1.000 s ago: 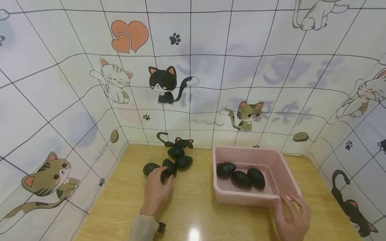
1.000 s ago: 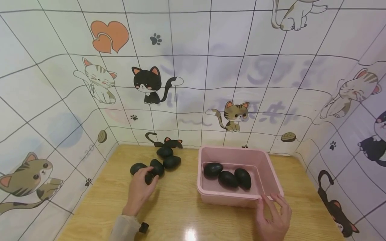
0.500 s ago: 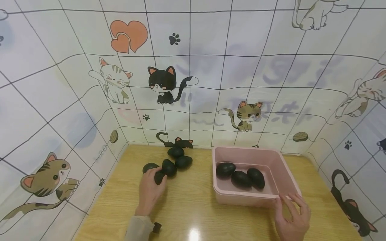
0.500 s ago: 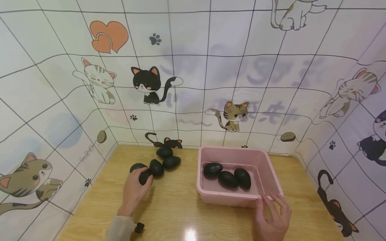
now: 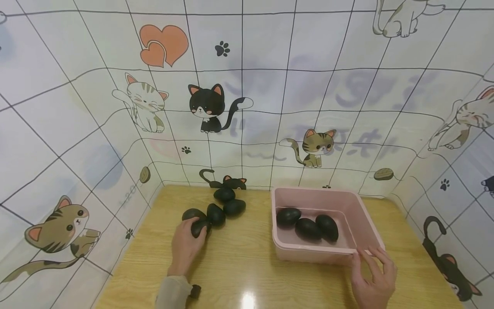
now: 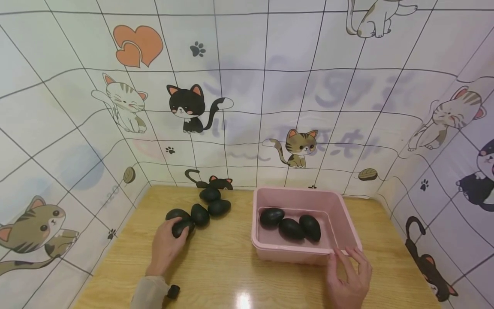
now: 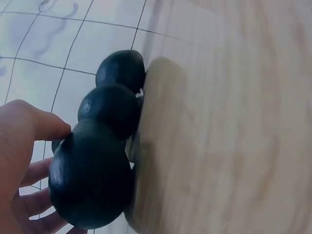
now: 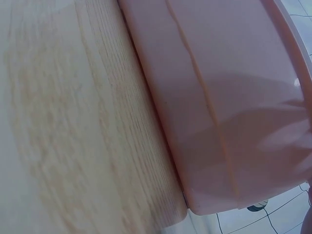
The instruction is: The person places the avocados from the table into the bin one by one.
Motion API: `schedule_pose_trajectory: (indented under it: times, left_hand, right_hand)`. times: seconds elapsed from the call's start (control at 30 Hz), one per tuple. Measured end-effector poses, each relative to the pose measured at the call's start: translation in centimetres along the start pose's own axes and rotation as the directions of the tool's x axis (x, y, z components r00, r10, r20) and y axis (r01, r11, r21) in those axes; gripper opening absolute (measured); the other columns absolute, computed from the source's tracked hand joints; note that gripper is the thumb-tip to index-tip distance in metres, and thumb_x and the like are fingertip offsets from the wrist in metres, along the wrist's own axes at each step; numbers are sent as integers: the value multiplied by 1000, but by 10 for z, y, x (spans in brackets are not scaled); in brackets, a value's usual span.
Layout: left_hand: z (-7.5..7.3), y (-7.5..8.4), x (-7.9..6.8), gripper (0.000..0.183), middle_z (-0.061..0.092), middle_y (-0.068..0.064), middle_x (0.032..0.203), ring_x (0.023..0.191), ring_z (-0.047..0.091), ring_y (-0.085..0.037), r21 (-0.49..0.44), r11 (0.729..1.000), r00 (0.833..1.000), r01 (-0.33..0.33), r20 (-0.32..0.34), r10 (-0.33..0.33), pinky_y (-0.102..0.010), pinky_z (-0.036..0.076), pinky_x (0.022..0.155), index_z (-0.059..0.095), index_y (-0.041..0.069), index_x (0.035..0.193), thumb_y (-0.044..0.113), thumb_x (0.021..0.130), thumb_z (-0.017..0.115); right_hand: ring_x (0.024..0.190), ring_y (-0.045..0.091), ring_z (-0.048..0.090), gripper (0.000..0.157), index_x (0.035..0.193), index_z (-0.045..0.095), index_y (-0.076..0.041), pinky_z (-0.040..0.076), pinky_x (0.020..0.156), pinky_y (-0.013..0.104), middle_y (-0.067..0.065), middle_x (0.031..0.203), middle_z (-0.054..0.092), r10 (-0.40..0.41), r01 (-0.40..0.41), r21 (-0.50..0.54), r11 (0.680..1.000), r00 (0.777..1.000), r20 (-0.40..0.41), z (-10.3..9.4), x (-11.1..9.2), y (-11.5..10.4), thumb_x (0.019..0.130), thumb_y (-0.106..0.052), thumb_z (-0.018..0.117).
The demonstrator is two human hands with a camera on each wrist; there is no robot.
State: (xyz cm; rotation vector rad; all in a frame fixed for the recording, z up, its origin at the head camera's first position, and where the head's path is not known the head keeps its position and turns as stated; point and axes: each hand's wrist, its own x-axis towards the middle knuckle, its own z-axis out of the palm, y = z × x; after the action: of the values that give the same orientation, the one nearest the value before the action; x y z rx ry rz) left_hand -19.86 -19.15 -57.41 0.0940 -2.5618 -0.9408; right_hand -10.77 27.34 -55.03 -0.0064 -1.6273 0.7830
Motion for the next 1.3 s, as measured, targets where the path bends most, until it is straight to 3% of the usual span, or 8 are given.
schedule_pose_trajectory:
  times: [0.47,0.7,0.97,1.3]
  left_hand:
    - [-5,-6,-1,51,68,-23,137,125,64,-45,33,998,990,59,122,-63,-61,53,103,66,3,136,36,98,74]
    - [-9,-8,0,64,66,-23,143,130,64,-45,52,994,967,97,231,-106,-61,51,107,60,3,144,47,99,73]
    - [-13,-8,1,74,72,-18,134,120,70,-41,101,992,937,72,334,-102,-58,55,100,62,5,142,56,91,78]
    - [-16,-6,2,74,72,-19,133,119,70,-40,112,991,933,80,342,-114,-59,55,99,63,4,141,56,91,79]
  right_hand:
    - [126,28,65,32,88,78,12,42,118,27,35,103,68,10,-10,-1,1000,1000,14,0,-7,13,94,-19,77]
    - [125,30,66,31,86,78,13,43,117,26,37,101,68,0,0,5,1000,1000,-3,1,-6,11,94,-18,78]
    - [128,25,65,30,88,77,13,41,118,25,37,103,67,21,-21,-15,1000,1000,15,-1,-6,10,94,-16,77]
    - [126,23,65,30,85,76,15,42,117,25,39,100,66,17,-16,10,1000,1000,-12,1,0,-5,93,-13,76]
